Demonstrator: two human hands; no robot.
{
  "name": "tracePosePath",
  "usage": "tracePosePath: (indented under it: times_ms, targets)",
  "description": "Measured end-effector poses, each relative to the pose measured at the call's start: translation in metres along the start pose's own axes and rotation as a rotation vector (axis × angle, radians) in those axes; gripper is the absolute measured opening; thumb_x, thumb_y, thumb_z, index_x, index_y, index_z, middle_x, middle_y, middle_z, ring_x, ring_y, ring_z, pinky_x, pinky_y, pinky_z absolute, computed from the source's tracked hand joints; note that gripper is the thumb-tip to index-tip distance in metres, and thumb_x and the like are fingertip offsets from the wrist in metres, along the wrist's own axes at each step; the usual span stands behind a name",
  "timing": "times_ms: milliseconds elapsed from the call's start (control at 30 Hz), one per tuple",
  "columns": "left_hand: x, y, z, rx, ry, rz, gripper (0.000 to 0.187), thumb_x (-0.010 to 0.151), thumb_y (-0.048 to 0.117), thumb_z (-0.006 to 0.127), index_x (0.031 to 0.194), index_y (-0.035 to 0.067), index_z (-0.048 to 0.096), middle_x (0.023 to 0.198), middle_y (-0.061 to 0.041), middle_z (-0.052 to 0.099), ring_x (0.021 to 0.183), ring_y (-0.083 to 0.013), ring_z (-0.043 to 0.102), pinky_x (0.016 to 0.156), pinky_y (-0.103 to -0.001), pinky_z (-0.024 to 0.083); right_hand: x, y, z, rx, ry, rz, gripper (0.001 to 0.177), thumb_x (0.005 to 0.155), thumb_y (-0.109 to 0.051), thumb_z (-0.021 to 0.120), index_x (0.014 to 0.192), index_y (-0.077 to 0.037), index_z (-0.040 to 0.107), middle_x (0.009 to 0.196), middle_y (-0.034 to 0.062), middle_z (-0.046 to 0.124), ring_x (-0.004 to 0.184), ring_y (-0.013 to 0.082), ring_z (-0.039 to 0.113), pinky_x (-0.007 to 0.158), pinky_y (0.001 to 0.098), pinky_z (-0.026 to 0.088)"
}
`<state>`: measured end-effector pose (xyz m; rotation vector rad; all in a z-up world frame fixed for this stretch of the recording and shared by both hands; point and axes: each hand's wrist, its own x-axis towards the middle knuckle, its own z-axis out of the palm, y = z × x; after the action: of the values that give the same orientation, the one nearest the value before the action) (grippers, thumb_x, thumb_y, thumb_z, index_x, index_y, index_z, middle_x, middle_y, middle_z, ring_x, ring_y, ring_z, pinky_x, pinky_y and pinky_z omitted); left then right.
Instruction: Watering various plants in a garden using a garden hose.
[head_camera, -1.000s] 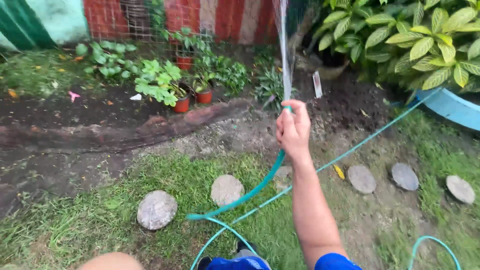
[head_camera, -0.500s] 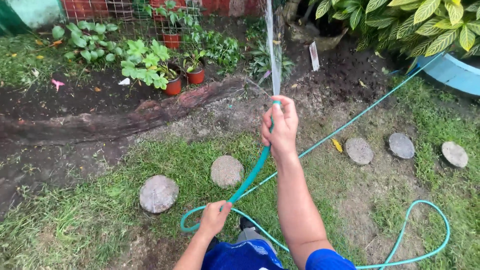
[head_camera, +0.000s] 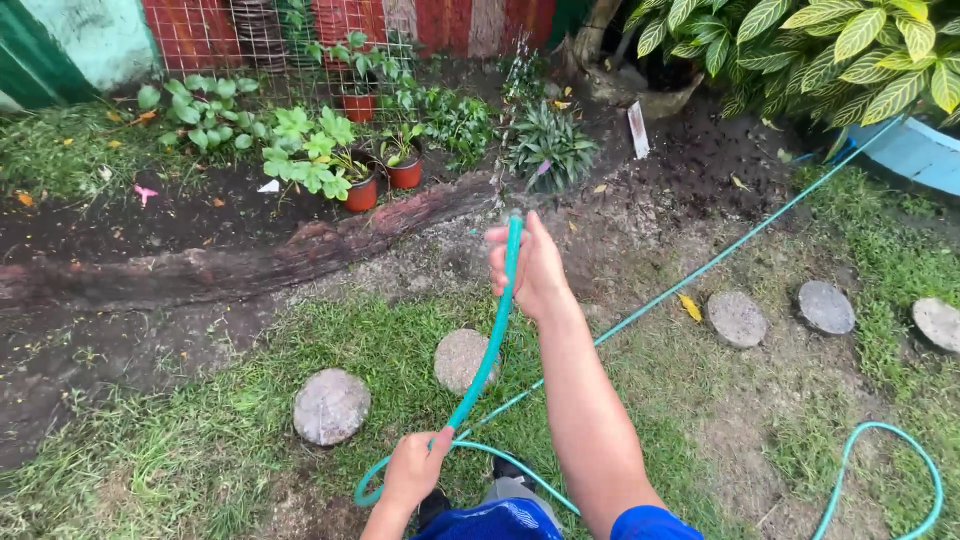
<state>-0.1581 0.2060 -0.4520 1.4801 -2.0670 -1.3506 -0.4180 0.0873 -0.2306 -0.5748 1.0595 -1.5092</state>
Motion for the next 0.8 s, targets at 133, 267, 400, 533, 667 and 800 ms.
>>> tracePosePath:
  times_ms: [133,267,400,533,667,800]
  targets:
    - [-0.007,0.0,-0.003,-0.002,-0.078,-0.074,0.066,0.103,0.067,0.042,0.06,0.018,0.037,0.053,0.003,0.03,0.049,-0.0126,0.028,0.053,-0.031,0.02,0.022,0.011,0.004,0.027,0.148,0.205,0.06,0.102,-0.052,0.04,0.055,-0.016,0.048,0.04,-0.003,0.027,0.031,0.0134,0.024,0.031,0.0333,0.02]
    - [-0.012,0.003,-0.007,-0.038,-0.099,-0.104,0.065,0.104,0.065,0.043,0.06,0.018,0.038,0.053,0.003,0.029,0.048,-0.0119,0.024,0.052,-0.03,0.018,0.023,0.012,0.018,-0.021,0.268,0.202,0.052,0.097,-0.042,0.04,0.052,-0.016,0.043,0.042,-0.0009,0.024,0.035,0.0149,0.017,0.037,0.035,0.017]
    - [-0.015,0.001,-0.012,0.009,-0.057,-0.104,0.065,0.104,0.064,0.042,0.061,0.016,0.039,0.054,0.001,0.032,0.051,-0.0141,0.029,0.056,-0.031,0.02,0.021,0.015,0.029,-0.03,0.367,0.158,0.049,0.095,-0.038,0.042,0.052,-0.014,0.04,0.042,-0.0005,0.024,0.036,0.0151,0.019,0.037,0.0349,0.02]
    - [-0.016,-0.002,-0.012,0.052,-0.041,-0.122,0.063,0.103,0.064,0.043,0.062,0.017,0.042,0.055,0.001,0.036,0.052,-0.0144,0.037,0.057,-0.031,0.026,0.012,0.015,0.043,-0.127,0.423,0.106,0.048,0.097,-0.035,0.044,0.055,-0.012,0.042,0.043,0.0005,0.029,0.035,0.015,0.023,0.037,0.0345,0.023]
    - [-0.017,-0.006,-0.012,0.073,-0.043,-0.139,0.066,0.101,0.068,0.041,0.06,0.016,0.045,0.055,0.001,0.038,0.053,-0.0151,0.04,0.057,-0.031,0.028,0.016,0.023,0.039,-0.155,0.421,0.08,0.044,0.094,-0.033,0.045,0.057,-0.01,0.043,0.043,0.0011,0.028,0.035,0.0154,0.023,0.037,0.0348,0.021]
    - [-0.017,-0.01,-0.011,0.162,-0.073,-0.168,0.068,0.099,0.073,0.038,0.061,0.017,0.044,0.057,-0.001,0.038,0.057,-0.0176,0.042,0.059,-0.034,0.03,0.011,0.029,0.04,-0.296,0.424,0.0,0.041,0.097,-0.027,0.045,0.06,-0.011,0.049,0.044,-0.0028,0.034,0.036,0.0123,0.027,0.038,0.0311,0.023]
